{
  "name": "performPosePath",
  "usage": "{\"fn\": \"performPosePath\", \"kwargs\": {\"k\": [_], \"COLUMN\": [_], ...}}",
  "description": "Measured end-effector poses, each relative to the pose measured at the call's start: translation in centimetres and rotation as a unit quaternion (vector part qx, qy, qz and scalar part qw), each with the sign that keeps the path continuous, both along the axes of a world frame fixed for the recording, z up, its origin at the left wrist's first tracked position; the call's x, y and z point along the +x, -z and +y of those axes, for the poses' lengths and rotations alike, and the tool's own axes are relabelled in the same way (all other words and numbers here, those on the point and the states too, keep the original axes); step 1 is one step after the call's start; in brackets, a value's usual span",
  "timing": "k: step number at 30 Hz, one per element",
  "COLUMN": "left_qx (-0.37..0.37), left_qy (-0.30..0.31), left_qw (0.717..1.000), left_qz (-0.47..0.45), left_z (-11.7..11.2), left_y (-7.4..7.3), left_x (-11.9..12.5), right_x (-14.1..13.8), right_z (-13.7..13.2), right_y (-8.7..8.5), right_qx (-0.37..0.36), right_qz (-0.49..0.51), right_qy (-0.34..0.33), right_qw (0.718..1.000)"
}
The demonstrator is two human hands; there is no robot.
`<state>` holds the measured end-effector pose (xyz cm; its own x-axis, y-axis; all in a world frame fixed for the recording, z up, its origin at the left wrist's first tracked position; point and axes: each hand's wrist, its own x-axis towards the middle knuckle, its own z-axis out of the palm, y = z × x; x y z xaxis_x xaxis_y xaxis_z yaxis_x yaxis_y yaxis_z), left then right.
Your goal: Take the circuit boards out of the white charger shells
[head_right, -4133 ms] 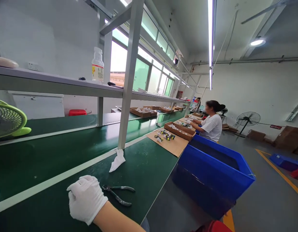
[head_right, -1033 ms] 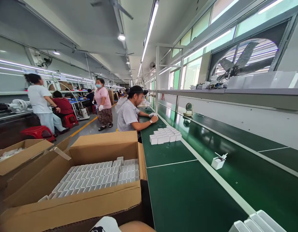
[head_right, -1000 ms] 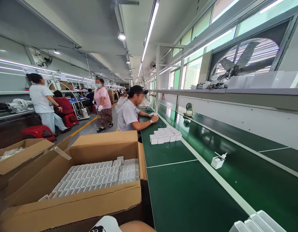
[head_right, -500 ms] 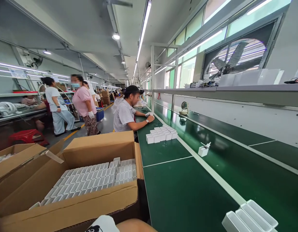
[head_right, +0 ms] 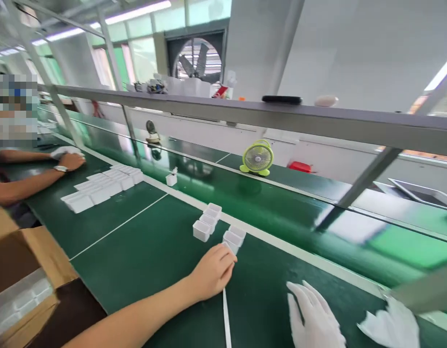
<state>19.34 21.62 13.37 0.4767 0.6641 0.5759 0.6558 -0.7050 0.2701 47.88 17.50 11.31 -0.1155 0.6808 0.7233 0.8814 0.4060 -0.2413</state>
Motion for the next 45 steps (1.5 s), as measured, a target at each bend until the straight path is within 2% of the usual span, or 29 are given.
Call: {"fn": "performPosePath", "kwargs": {"k": [3, 7, 12, 22, 27, 36, 41, 45], "left_qx": [-0.014, -0.041, -0.074, -0.105, -0.116, -0.116, -0.09, -0.099], "left_qy": [-0.005, -0.033, -0.066, -0.079, -0.077, -0.104, -0.084, -0.051], "left_qw": [0.999, 0.996, 0.994, 0.991, 0.99, 0.988, 0.992, 0.994], "left_qz": [-0.042, -0.066, -0.048, 0.009, 0.029, -0.009, -0.005, 0.021], "left_z": [0.0, 0.6, 1.0, 1.8, 2.0, 3.0, 3.1, 3.4], "left_y": [-0.3, -0.5, -0.6, -1.3, -0.8, 1.0, 1.2, 1.3], "left_x": [-0.1, -0.2, -0.7, -2.0, -2.2, -1.7, -1.5, -1.8], "right_x": [0.3, -0.5, -0.5, -0.5, -0.7, -0.4, -0.5, -0.7], "right_z": [-1.1, -1.6, -1.7, -1.7, -1.7, -1.7, -1.8, -1.9], "right_y": [-0.4, -1.0, -1.3, -1.1, -1.2, -1.3, -1.1, -1.1], "right_qx": [-0.063, -0.102, -0.111, -0.134, -0.14, -0.128, -0.141, -0.146], "right_qz": [-0.062, -0.063, -0.061, -0.059, -0.062, -0.052, -0.051, -0.064], "right_qy": [0.008, 0.019, 0.02, 0.021, 0.022, 0.02, 0.018, 0.013], "right_qw": [0.996, 0.993, 0.992, 0.989, 0.988, 0.99, 0.988, 0.987]}}
